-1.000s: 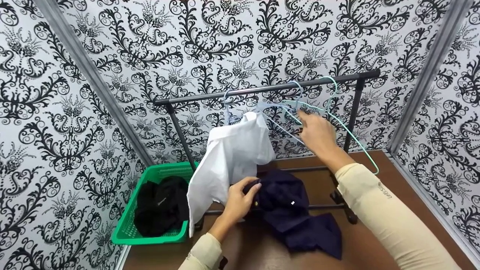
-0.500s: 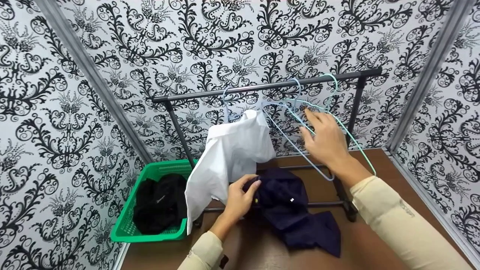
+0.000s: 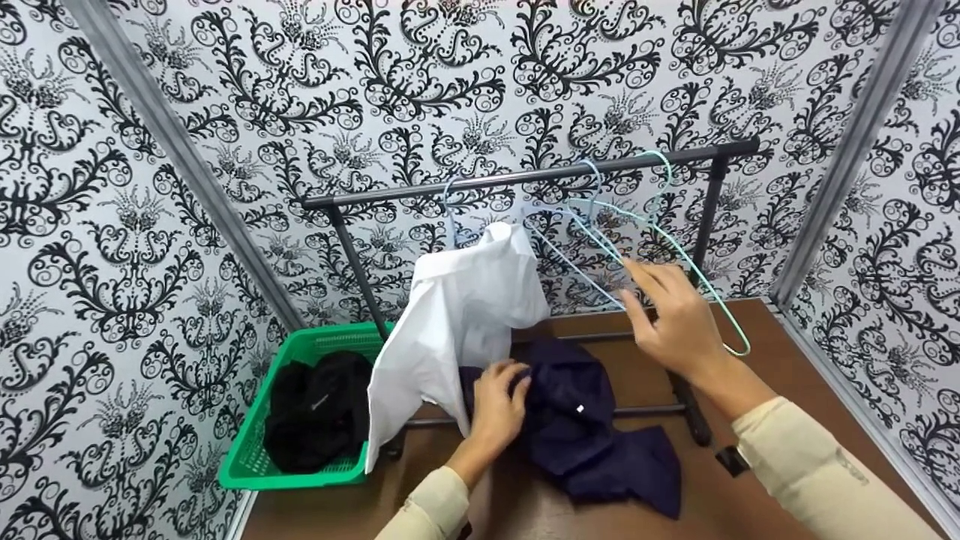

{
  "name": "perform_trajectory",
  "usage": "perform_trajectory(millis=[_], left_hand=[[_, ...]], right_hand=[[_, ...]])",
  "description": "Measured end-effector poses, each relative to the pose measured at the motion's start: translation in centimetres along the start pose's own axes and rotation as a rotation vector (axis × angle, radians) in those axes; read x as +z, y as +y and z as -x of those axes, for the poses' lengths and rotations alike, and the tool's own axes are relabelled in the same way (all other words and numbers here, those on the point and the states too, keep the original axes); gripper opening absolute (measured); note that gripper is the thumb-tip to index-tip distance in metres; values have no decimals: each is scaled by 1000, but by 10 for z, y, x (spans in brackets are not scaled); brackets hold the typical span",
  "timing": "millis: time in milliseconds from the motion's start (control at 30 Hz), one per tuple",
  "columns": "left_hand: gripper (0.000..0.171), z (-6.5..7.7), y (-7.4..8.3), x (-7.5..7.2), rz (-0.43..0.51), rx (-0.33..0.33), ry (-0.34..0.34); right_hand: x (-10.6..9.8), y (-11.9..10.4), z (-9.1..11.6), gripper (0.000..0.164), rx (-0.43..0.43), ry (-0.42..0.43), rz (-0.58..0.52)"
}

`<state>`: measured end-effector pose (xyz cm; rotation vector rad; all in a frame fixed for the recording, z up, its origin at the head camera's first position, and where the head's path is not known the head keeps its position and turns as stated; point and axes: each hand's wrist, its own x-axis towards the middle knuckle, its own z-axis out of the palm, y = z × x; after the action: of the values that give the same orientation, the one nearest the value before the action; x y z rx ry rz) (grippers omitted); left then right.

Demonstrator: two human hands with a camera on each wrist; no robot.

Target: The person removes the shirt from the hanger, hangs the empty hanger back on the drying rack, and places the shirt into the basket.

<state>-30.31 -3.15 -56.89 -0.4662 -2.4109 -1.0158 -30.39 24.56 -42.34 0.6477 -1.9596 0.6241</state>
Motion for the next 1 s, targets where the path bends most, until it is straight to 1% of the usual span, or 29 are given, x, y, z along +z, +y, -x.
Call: perform_trajectory(millis=[67,133,233,367,467,500,567,600,633,700,767,833,867,933,1000], left_hand=[[34,7,-2,10,-49,-6,-63],[53,12,-2,19,-76,-30,-158],[87,16,-3,33,-127,-75,-308],[120,19,-4,53,-187,-124,-452],[137,20,-6,66,-161,-202,-518],[141,20,-7,70,-157,-229,-531],[147,19,-10,76,-182,-264,-536],[148,19,-13,80,-211,-273,-531],[149,18,-16,83,-254,-268,-513],[150,18,-23,90,-359,-261,-493],[145,18,-29,98,-444,-254,-454],[133,19,-34,103,-486,-252,-410],[123,19,-35,105,-493,-253,-398],[100,18,-38,107,-485,-245,-355],[78,16,-39,108,-461,-244,-335]], right_hand=[[0,3,6,47,-62,24,-21],[0,6,11,44,-121,23,-29],[0,6,21,40,-198,9,-10],[4,1,38,38,-300,-11,25],[8,-4,51,35,-365,-24,18],[9,-6,55,35,-375,-31,15],[12,-8,62,35,-378,-60,8],[14,-8,66,35,-371,-75,3],[15,-8,69,36,-363,-91,2],[18,-8,75,37,-353,-123,7],[20,-6,81,39,-345,-145,3],[20,-4,86,39,-330,-162,1],[20,-3,88,39,-317,-167,-4],[20,-1,90,40,-286,-170,-16],[20,0,92,40,-269,-168,-22]])
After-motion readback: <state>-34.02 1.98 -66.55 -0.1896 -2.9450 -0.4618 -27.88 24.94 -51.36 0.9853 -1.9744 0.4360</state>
